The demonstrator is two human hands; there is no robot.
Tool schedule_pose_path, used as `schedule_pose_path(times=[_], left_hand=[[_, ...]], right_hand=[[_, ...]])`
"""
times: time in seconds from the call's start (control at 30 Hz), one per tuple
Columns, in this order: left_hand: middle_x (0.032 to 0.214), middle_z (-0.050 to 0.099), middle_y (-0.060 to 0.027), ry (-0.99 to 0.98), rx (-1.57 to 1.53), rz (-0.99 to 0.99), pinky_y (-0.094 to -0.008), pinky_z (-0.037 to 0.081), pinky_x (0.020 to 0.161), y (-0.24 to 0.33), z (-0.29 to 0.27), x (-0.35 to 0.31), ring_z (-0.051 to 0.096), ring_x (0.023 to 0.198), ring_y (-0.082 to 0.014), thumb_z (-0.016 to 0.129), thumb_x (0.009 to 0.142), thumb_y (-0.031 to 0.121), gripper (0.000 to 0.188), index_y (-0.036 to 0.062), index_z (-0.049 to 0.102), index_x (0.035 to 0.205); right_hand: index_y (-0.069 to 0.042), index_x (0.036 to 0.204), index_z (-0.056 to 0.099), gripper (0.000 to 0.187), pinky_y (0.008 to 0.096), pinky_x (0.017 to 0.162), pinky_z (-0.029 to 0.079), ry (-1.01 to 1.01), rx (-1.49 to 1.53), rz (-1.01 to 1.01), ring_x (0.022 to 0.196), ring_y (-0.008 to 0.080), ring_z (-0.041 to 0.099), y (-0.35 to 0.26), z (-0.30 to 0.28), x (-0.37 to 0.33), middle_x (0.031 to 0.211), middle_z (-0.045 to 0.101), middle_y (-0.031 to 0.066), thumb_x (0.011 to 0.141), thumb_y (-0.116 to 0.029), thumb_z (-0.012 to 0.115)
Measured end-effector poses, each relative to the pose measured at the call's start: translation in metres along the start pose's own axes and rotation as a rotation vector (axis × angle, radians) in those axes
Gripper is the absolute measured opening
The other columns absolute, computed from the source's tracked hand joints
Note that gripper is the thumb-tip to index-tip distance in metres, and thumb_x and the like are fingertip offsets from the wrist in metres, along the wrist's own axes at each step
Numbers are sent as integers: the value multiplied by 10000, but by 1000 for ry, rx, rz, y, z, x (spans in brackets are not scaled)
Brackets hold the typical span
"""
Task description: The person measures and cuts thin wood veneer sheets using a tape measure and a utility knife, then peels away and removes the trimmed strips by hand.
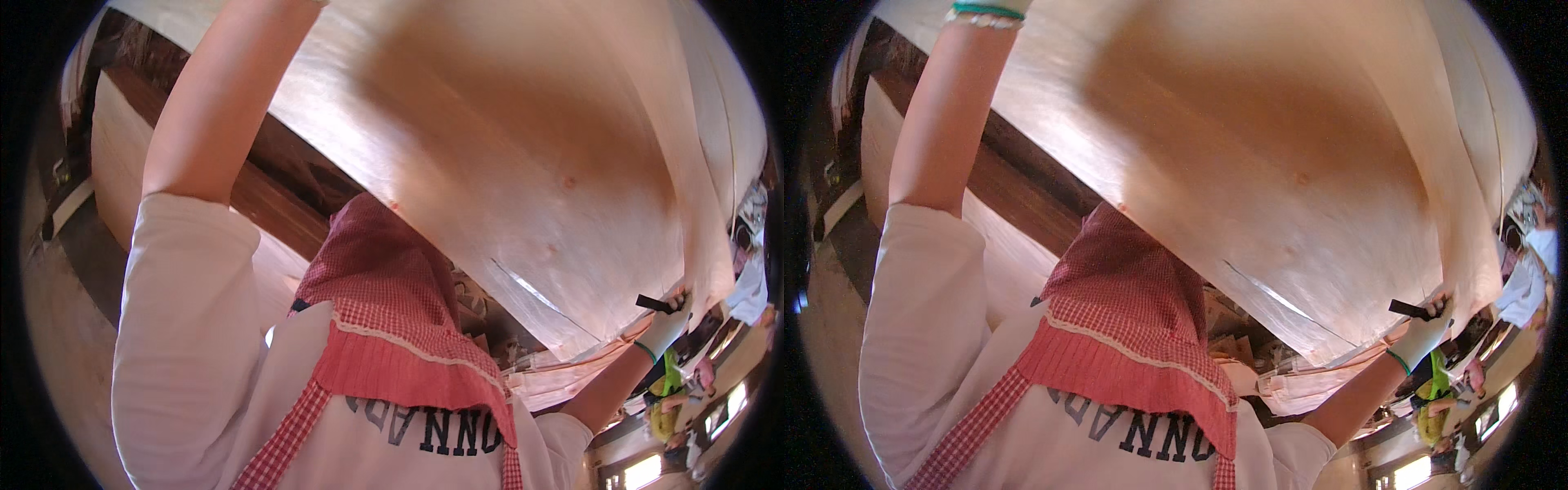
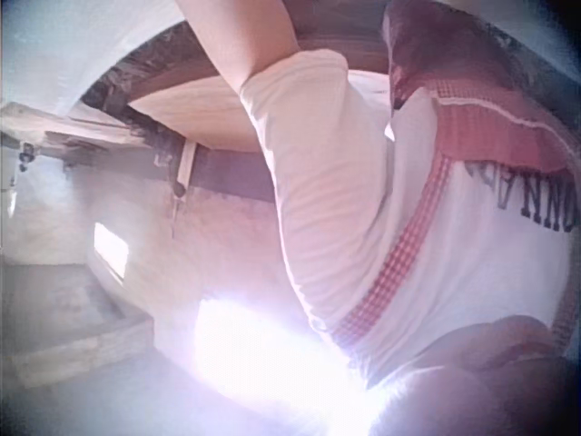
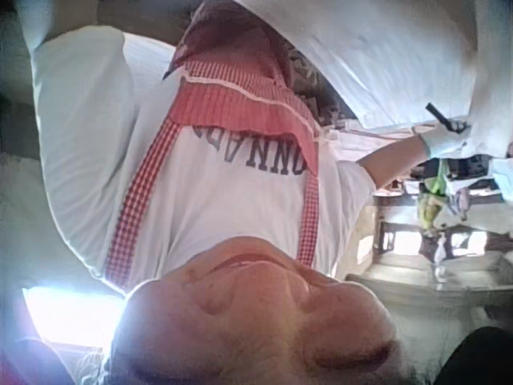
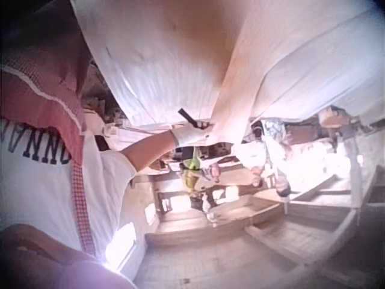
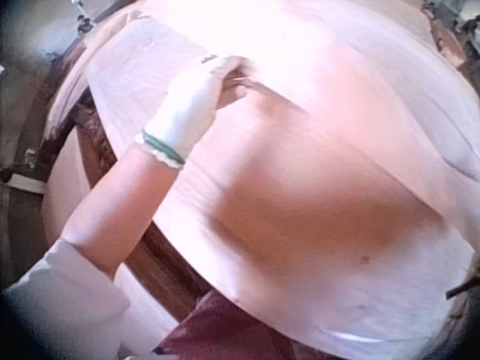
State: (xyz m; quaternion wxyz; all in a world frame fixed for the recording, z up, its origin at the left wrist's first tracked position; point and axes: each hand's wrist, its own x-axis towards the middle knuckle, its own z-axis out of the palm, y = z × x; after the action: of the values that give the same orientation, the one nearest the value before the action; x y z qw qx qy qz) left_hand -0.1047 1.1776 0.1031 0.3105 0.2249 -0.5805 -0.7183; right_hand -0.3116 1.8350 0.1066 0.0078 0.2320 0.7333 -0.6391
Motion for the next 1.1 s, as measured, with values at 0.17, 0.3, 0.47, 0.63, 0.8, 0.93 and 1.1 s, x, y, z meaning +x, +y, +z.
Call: schedule_pose_path(times=[0.17, 0.3, 0.47, 0.63, 0.8, 0.93, 1.1], left_hand=[[817, 671, -86, -18, 36, -93, -286, 524, 656, -16, -3, 5, 645, 707, -153, 544, 941, 183, 210, 4, 654, 929], [741, 679, -124, 22, 105, -136, -310, 543, 626, -9, 17, 28, 663, 630, -172, 552, 910, 183, 237, -28, 658, 889], [602, 653, -126, 103, 243, -113, -326, 550, 583, -10, 26, 43, 669, 563, -195, 552, 888, 203, 255, -19, 654, 816], [749, 671, -179, -35, 836, 279, -448, 519, 668, -44, 75, 77, 648, 687, -331, 527, 895, 306, 288, 55, 665, 859], [853, 655, -80, -298, 614, 193, -324, 540, 623, -53, 40, 90, 608, 704, -194, 580, 924, 219, 208, 42, 643, 1014], [817, 659, -41, -118, 183, -138, -237, 469, 570, -16, 34, 108, 585, 663, -91, 609, 940, 269, 200, 71, 626, 963], [744, 614, -29, -168, 38, -226, -214, 412, 502, -17, 45, 121, 546, 596, -87, 633, 932, 253, 174, 94, 587, 882]], right_hand=[[-52, 904, 601, 106, 155, 407, 337, 11, 67, 178, 497, 51, 401, 29, -12, 29, 663, 471, -28, 925, -150, 634], [-49, 892, 591, 134, 146, 407, 322, 96, -65, 66, 465, 46, 373, 42, -3, 23, 645, 458, -35, 912, -171, 643], [-75, 812, 540, 196, 185, 384, 275, 25, -2, 221, 441, 52, 335, 52, -7, 6, 620, 450, -24, 918, -215, 629], [-93, 964, 539, 169, 258, 380, 359, 243, -125, -71, 468, 111, 399, 87, -63, 6, 681, 486, -8, 919, -235, 617], [-108, 968, 616, 214, 267, 461, 379, 47, -98, 140, 545, 79, 453, 94, 46, -82, 716, 526, -24, 907, -313, 617], [-71, 873, 619, 217, 251, 438, 376, 15, -62, 168, 524, 78, 447, 59, 101, -120, 706, 567, 5, 882, -284, 659], [-37, 844, 579, 337, 218, 416, 372, -37, 193, 229, 493, 80, 447, 67, 99, -135, 737, 601, 69, 866, -341, 721]])
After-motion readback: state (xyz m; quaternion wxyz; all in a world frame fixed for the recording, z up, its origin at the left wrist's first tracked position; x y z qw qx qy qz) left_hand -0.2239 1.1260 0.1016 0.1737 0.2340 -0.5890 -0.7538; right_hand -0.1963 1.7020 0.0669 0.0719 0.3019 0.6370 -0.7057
